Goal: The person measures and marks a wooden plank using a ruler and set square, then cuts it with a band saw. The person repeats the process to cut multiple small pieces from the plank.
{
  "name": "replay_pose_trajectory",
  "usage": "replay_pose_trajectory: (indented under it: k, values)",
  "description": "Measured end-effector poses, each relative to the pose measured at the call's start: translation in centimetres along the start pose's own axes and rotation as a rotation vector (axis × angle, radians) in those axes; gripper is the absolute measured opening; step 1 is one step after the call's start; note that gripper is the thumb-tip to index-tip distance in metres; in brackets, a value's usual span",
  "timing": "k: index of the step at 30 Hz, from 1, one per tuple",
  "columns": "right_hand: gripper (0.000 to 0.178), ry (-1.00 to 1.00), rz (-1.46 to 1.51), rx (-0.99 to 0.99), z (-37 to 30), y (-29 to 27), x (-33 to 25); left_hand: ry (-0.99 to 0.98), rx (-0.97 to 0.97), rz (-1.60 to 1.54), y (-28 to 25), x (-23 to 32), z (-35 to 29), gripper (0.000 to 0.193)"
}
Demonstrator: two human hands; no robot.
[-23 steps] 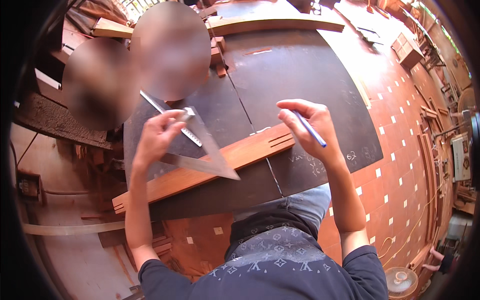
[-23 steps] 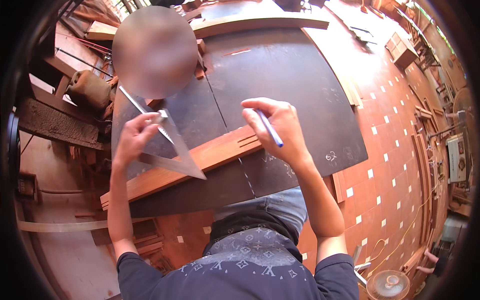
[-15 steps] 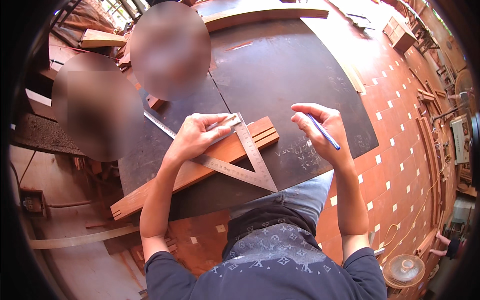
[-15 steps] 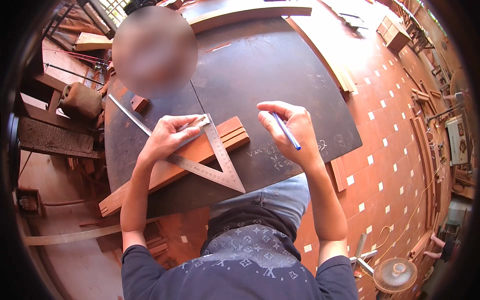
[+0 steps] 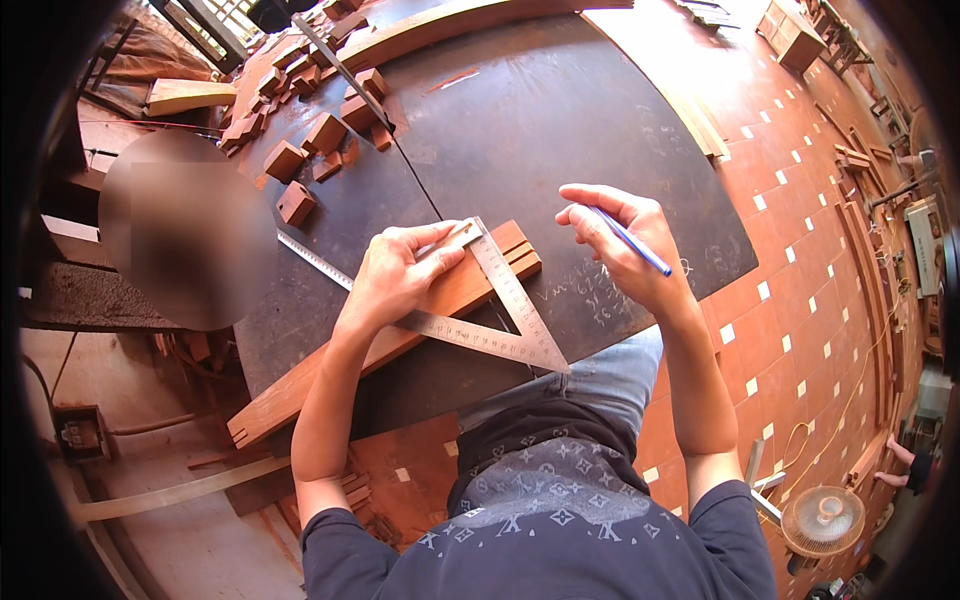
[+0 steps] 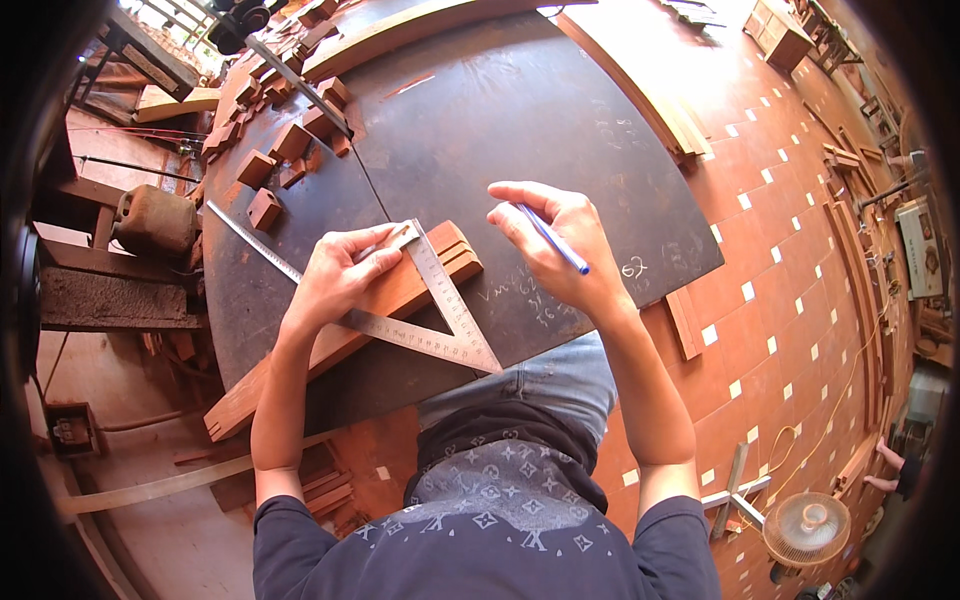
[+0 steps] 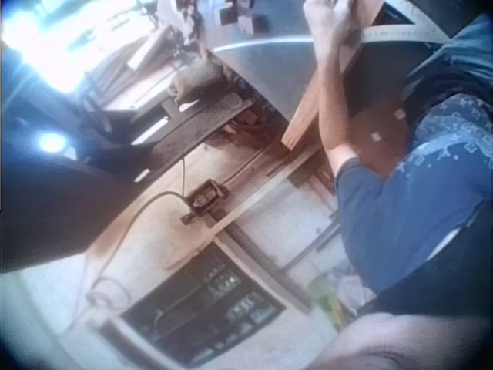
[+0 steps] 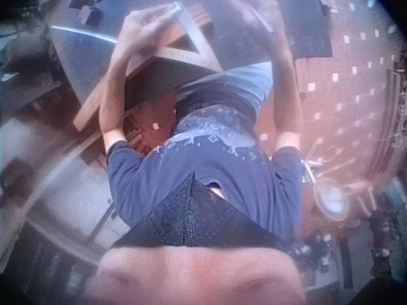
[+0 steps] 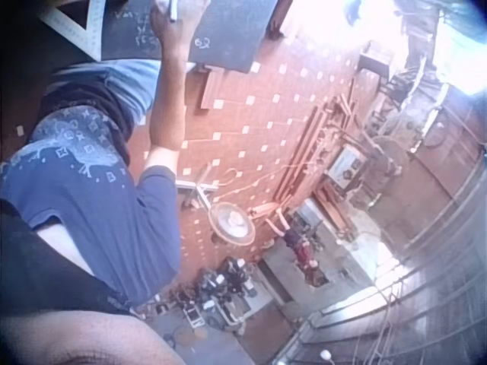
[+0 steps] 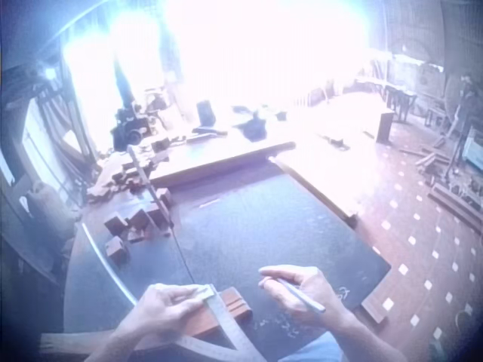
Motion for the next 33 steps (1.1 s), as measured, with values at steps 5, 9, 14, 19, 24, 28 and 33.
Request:
replay_pose_trajectory:
  k: [5,9,14,19,24,28,33]
  values:
    - [0.036,0.012,0.023,-0.048,-0.2,1.4,-0.1,-0.002,-0.012,-0.031,0.2,-0.7,0.3,0.047]
    - [0.029,-0.141,-0.007,-0.085,-0.2,3.1,-0.8,-0.021,-0.03,-0.043,0.2,-0.4,0.3,0.047]
    - [0.02,-0.037,-0.103,-0.105,-0.4,4.5,-1.4,-0.009,-0.028,-0.062,0.2,-0.4,0.2,0.047]
    - [0.019,-0.081,-0.174,-0.12,-0.4,5.1,-1.2,-0.002,-0.03,-0.046,0.2,-0.5,0.4,0.047]
    - [0.018,-0.087,-0.215,-0.138,-0.5,5.4,-1.5,0.013,-0.018,-0.044,0.1,-0.3,0.3,0.047]
    - [0.017,-0.088,-0.305,-0.156,-0.6,5.3,-2.1,-0.012,-0.024,-0.064,0.1,0.0,0.1,0.047]
    - [0.019,-0.01,-0.172,-0.114,-0.5,5.0,-0.3,-0.011,-0.032,-0.055,0.1,0.0,0.1,0.046]
Point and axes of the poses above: each hand's wrist, its own z-axis towards the middle knuckle, its own y-axis out of the palm, x = y × z, the point moved 10 cm from there along z, towards the middle knuckle, and after that the axes turned 6 degrees about z, right-handed, at the moved point
